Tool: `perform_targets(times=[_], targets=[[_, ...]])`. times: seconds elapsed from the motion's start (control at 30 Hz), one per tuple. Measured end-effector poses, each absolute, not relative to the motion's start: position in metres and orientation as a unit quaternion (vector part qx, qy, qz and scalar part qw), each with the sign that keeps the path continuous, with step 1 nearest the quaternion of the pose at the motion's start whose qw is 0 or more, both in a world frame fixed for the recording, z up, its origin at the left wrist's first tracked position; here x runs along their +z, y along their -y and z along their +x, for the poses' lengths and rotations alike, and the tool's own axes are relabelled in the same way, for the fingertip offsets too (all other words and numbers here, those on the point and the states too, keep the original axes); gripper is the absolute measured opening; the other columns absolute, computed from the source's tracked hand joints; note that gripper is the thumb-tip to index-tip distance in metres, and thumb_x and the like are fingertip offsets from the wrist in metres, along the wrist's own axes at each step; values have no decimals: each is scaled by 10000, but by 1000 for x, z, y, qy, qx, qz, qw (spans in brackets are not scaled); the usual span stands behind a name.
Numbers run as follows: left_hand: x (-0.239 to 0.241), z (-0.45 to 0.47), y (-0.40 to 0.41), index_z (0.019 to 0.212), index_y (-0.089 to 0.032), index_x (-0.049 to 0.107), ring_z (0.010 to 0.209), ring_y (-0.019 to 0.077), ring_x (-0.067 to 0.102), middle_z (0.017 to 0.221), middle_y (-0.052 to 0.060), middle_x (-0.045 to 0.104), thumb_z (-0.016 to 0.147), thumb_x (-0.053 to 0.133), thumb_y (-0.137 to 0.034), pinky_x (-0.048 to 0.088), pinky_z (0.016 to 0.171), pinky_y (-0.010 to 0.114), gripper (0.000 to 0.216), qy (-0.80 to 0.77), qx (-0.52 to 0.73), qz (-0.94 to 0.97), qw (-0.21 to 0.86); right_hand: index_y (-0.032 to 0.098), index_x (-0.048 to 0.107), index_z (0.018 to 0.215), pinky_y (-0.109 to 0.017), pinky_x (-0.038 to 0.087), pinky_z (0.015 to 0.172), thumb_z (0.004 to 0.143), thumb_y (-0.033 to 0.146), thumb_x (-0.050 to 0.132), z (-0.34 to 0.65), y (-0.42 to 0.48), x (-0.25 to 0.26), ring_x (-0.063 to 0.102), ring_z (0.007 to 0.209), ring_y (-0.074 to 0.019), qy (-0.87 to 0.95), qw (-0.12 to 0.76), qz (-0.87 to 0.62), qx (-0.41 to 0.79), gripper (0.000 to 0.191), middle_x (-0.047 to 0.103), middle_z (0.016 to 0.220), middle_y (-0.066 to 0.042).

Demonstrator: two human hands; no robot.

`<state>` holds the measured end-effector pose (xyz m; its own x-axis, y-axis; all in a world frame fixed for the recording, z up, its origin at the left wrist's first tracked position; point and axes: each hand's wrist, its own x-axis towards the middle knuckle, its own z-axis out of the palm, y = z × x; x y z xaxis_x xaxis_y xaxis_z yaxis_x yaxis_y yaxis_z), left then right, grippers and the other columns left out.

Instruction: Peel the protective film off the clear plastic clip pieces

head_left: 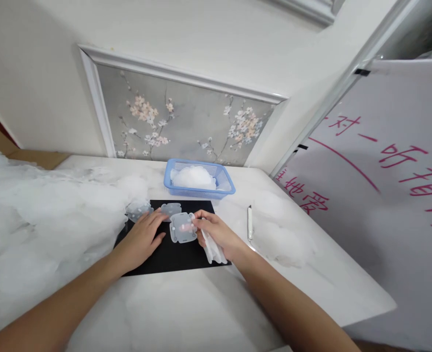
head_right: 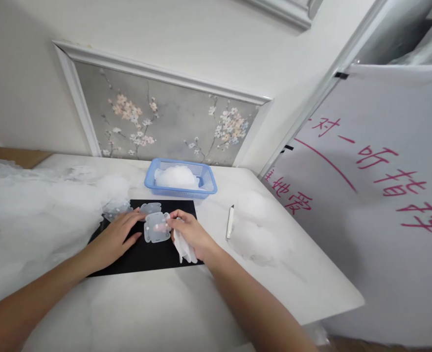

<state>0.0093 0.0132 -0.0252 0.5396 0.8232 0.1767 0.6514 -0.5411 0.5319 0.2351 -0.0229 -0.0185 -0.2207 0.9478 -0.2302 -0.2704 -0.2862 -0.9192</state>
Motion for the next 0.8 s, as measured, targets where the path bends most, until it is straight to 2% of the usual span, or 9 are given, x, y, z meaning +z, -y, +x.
perform_targets(times=[0.07,0.17,0.3,0.4,0.5,0.6,0.7,0.8], targets=[[-23,10,-13,1156,-212,585,1297,314,439,1318,119,548,857,518,-330,314,1086,492,328,-441,192,858,179,205,487,830,-210,316,415,657,434,760,237,22,-17,402,399,-81,379,444,-423,694,396,471,485,79],[-17,10,-12,1164,-208,574,1032,289,588,1159,110,573,858,527,-336,468,870,426,335,-455,169,859,162,192,529,873,-210,310,415,664,405,756,237,23,-15,403,405,-77,380,428,-423,703,375,484,504,70],[-12,10,-11,1197,-251,582,817,230,589,1019,75,551,854,505,-284,466,699,345,354,-455,156,869,118,184,554,881,-216,306,412,655,376,749,236,24,-13,406,398,-77,381,417,-425,707,355,511,525,55],[-9,12,-10,938,-217,645,784,217,571,991,80,551,845,462,-254,451,701,344,208,-445,137,880,92,185,559,870,-218,306,414,657,378,738,236,24,-13,406,395,-82,385,417,-424,706,339,503,506,55],[-6,13,-10,717,-206,545,813,228,570,940,77,587,832,431,-240,445,760,368,165,-455,181,864,122,186,561,852,-216,301,420,663,382,735,236,25,-12,406,406,-83,394,417,-423,701,323,484,499,59],[-5,11,-9,698,-215,491,909,233,581,961,52,632,820,487,-296,444,812,355,146,-505,292,777,235,189,562,851,-211,302,436,665,397,750,237,25,-14,417,437,-80,401,417,-423,698,336,498,545,53],[-3,9,-8,705,-213,476,871,214,607,849,21,643,824,537,-409,471,748,318,237,-530,384,615,439,186,565,833,-216,320,455,689,529,725,238,23,-15,425,483,-84,419,438,-442,661,405,516,619,31],[3,12,-1,770,-214,466,850,214,657,837,18,674,808,587,-373,506,753,337,203,-485,409,435,639,183,495,686,-219,301,467,709,628,672,240,22,-16,383,505,-87,471,465,-484,573,480,430,581,34]])
